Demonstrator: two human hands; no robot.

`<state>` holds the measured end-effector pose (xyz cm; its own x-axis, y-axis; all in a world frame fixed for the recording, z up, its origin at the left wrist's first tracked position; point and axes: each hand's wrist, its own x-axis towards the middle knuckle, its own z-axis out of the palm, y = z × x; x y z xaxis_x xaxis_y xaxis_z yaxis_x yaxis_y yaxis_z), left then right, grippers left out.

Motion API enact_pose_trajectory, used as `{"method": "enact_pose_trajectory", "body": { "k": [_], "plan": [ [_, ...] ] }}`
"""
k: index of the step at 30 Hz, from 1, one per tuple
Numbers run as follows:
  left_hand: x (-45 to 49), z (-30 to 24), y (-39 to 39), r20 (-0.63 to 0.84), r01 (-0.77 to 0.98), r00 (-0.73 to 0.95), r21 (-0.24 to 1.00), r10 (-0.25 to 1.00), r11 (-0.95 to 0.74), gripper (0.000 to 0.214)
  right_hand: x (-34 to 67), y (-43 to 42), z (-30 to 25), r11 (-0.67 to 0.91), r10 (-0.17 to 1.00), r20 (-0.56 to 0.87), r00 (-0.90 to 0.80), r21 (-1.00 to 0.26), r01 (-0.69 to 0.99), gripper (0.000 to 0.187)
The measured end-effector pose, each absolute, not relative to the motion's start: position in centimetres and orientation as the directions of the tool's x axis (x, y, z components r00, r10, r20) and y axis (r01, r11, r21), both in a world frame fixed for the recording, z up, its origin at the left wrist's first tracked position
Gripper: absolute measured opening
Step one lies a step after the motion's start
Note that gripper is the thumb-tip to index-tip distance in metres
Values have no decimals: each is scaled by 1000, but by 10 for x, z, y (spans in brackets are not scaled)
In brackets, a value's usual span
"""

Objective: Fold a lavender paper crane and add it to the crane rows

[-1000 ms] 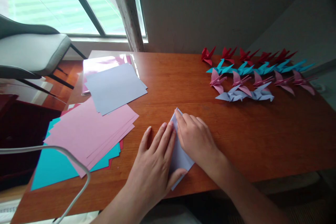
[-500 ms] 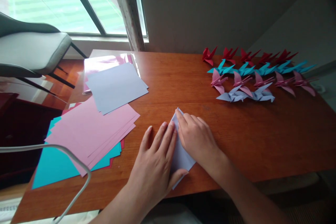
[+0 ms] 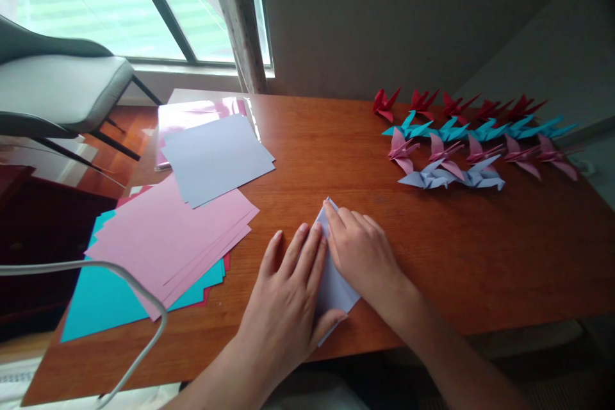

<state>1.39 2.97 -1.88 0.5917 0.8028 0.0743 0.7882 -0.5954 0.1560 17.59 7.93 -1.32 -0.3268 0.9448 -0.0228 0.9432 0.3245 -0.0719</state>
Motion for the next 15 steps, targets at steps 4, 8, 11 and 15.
{"method": "enact_pose_trajectory", "body": {
  "k": [4,8,11,15],
  "plan": [
    [15,-18,29,67,800,574,167,816,-577,89,176,80,-13,321,945,-31,-325,-80,944,48],
    [14,-14,29,50,795,584,167,810,-583,90,181,86,-10,319,943,-49,-329,-145,937,43],
    [14,-12,30,45,793,590,160,806,-588,91,187,97,-4,294,948,-52,-313,-224,929,34],
    [15,-11,32,44,796,588,144,808,-588,88,192,117,4,227,965,-62,-256,-296,928,22]
  ]
}}
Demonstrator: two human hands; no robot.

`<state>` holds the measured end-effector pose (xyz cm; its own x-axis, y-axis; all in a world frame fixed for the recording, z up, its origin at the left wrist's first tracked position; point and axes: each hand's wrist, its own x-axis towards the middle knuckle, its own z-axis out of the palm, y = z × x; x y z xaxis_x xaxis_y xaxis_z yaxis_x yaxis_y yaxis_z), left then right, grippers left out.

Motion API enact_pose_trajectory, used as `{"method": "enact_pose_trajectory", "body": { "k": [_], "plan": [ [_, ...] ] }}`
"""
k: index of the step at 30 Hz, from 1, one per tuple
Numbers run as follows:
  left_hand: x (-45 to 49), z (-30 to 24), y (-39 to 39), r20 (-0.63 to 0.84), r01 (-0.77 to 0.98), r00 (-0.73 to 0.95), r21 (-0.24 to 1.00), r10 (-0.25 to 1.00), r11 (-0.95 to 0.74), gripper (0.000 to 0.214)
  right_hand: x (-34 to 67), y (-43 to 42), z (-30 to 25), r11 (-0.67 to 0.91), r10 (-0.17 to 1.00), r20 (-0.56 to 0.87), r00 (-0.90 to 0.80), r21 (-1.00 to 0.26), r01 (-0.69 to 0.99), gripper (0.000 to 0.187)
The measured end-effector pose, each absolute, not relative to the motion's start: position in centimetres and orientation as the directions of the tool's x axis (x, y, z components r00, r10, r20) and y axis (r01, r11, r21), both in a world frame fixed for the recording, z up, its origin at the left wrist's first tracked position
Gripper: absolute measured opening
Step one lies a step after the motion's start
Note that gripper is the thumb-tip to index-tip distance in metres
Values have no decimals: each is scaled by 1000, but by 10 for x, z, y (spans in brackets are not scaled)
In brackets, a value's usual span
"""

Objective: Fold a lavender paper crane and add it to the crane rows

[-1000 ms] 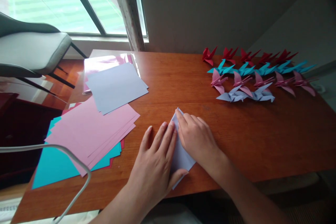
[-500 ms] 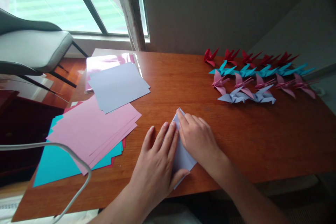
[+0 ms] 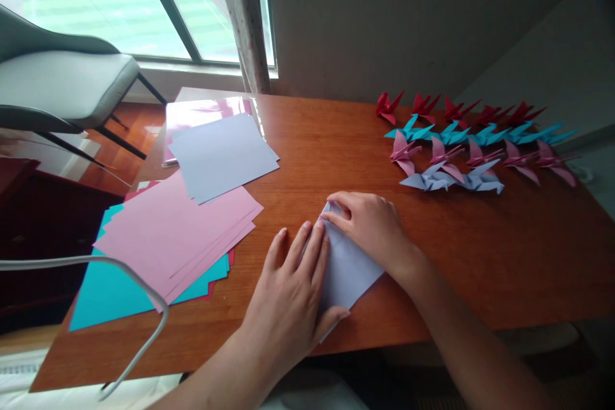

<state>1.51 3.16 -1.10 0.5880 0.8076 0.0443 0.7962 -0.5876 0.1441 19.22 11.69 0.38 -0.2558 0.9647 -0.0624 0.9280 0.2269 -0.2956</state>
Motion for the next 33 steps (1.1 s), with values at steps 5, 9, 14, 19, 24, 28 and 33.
{"method": "enact_pose_trajectory", "body": {
  "k": [5,9,14,19,24,28,33],
  "plan": [
    [17,-9,31,31,803,583,132,812,-582,80,190,133,5,165,970,-124,-211,-302,939,31],
    [16,-6,32,14,799,588,147,809,-584,76,191,141,1,114,976,-142,-168,-327,938,26],
    [15,-4,33,2,799,582,182,813,-573,79,202,156,-5,120,986,-66,-153,-356,927,19],
    [15,-5,31,-27,793,584,233,812,-563,90,214,166,-11,170,977,-36,-210,-466,868,23],
    [13,-3,31,-68,780,598,275,798,-562,86,214,168,-10,151,971,-81,-227,-529,835,27],
    [13,-2,30,-74,786,589,282,805,-550,84,209,172,-7,209,955,-99,-280,-446,870,31],
    [14,-3,28,-72,793,577,290,814,-536,84,203,175,-3,341,902,-120,-416,-396,853,39]
  ]
}}
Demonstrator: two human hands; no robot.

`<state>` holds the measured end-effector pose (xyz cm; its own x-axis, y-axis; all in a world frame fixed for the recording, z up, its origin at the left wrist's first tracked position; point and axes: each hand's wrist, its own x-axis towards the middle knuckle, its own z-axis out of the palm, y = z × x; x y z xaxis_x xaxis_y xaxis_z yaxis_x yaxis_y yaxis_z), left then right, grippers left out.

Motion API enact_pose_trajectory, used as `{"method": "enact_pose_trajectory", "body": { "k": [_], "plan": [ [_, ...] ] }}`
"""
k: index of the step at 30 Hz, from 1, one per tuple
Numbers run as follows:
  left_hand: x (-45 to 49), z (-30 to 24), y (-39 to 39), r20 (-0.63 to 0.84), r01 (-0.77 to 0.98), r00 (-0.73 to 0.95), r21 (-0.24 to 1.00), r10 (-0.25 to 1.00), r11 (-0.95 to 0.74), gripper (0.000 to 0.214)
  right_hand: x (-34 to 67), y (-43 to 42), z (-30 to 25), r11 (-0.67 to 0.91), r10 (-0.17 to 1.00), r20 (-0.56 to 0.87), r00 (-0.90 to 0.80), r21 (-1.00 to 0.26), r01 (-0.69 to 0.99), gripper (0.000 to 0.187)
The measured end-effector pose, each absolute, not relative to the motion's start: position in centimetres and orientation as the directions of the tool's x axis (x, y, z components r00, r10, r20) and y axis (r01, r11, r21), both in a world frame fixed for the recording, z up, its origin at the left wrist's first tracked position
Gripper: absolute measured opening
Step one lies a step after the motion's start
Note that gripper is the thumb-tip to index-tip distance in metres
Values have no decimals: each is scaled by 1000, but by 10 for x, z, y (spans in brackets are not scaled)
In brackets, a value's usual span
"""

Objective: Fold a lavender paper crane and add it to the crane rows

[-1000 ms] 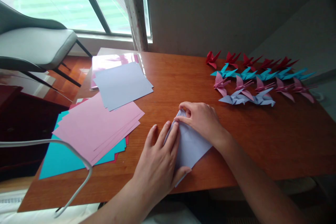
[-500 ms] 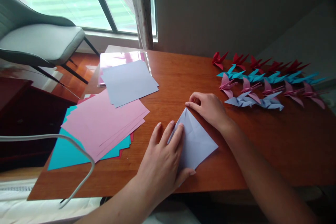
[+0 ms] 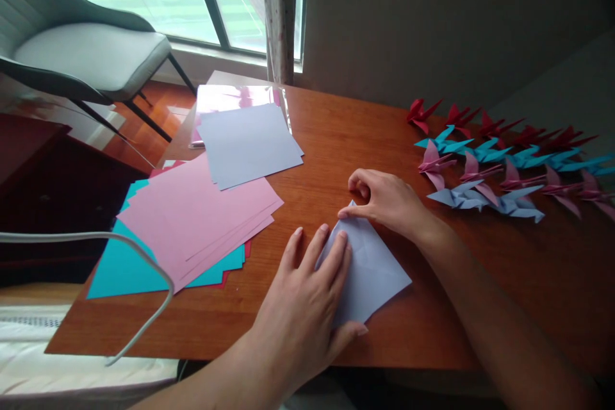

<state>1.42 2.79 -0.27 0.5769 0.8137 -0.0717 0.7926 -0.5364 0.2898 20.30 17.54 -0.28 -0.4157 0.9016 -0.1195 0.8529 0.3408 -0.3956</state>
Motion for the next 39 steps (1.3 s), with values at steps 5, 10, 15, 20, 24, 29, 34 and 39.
{"method": "enact_pose_trajectory", "body": {
  "k": [5,10,15,20,24,29,34,39],
  "plan": [
    [15,0,27,-82,800,565,299,821,-521,83,195,177,1,494,813,-130,-567,-362,790,44],
    [15,0,27,-75,801,562,296,824,-520,83,181,174,9,571,748,-175,-641,-322,755,41],
    [16,-1,27,-57,805,555,290,830,-518,83,178,175,12,604,723,-181,-667,-304,737,36],
    [15,-4,27,-55,801,561,288,826,-525,83,193,189,13,545,769,-192,-610,-301,782,38],
    [15,-7,27,-38,804,555,283,831,-524,82,205,205,13,495,811,-185,-555,-289,820,34],
    [16,-6,28,-32,805,551,283,834,-522,78,217,218,6,415,838,-179,-516,-404,815,27],
    [17,-4,28,-22,817,534,272,845,-509,76,219,203,0,454,838,-72,-541,-458,765,29],
    [19,-6,28,-7,824,527,251,850,-508,76,197,169,4,437,864,-106,-492,-327,838,55]
  ]
}}
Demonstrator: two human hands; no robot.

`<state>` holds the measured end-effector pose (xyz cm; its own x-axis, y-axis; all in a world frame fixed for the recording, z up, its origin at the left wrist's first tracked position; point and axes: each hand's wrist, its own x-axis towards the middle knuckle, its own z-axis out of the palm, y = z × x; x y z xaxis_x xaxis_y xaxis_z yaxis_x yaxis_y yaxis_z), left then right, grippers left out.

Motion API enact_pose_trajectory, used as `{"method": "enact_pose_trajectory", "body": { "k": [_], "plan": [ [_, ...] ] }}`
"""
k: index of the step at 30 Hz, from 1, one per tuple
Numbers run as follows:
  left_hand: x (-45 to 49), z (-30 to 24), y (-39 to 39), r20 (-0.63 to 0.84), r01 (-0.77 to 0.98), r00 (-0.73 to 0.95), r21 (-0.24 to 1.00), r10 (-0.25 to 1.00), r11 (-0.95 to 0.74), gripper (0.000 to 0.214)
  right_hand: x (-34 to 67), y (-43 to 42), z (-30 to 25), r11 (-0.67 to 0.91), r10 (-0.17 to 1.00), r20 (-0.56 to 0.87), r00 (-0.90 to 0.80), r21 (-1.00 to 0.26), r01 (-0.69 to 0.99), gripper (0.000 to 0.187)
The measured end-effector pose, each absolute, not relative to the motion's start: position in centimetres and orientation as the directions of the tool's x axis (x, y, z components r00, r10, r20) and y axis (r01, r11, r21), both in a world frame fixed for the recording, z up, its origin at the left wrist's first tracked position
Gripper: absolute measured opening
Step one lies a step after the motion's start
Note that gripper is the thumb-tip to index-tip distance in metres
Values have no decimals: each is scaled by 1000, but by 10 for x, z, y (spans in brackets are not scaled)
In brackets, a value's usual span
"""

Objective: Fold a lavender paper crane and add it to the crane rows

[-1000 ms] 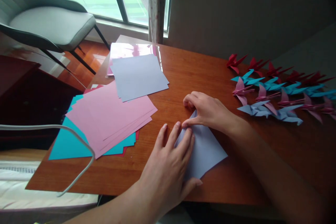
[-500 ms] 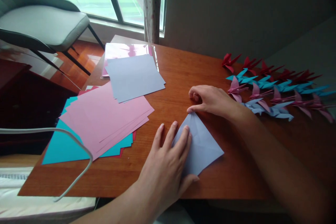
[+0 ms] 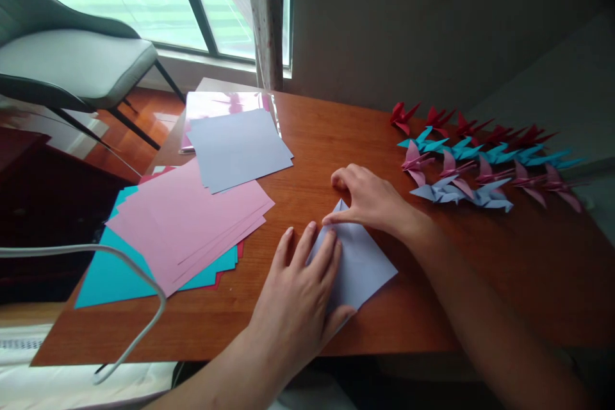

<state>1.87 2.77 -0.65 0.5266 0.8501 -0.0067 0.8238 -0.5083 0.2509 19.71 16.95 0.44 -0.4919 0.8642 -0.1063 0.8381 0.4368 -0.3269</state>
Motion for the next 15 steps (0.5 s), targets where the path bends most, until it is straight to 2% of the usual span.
{"method": "enact_pose_trajectory", "body": {
  "k": [5,9,11,13,15],
  "plan": [
    [18,-6,26,-2,824,524,253,852,-507,73,193,172,10,474,835,-131,-535,-322,819,39],
    [16,-4,28,-6,815,537,261,844,-517,70,209,187,7,396,883,-126,-453,-319,861,23],
    [15,-4,31,-6,806,549,270,836,-527,67,215,186,3,335,931,-56,-360,-260,906,15],
    [12,-5,33,9,796,556,283,831,-535,62,220,177,1,281,957,1,-288,-237,930,14],
    [9,-6,35,43,788,554,296,831,-540,57,224,161,0,253,964,4,-264,-307,917,17]
  ]
}}
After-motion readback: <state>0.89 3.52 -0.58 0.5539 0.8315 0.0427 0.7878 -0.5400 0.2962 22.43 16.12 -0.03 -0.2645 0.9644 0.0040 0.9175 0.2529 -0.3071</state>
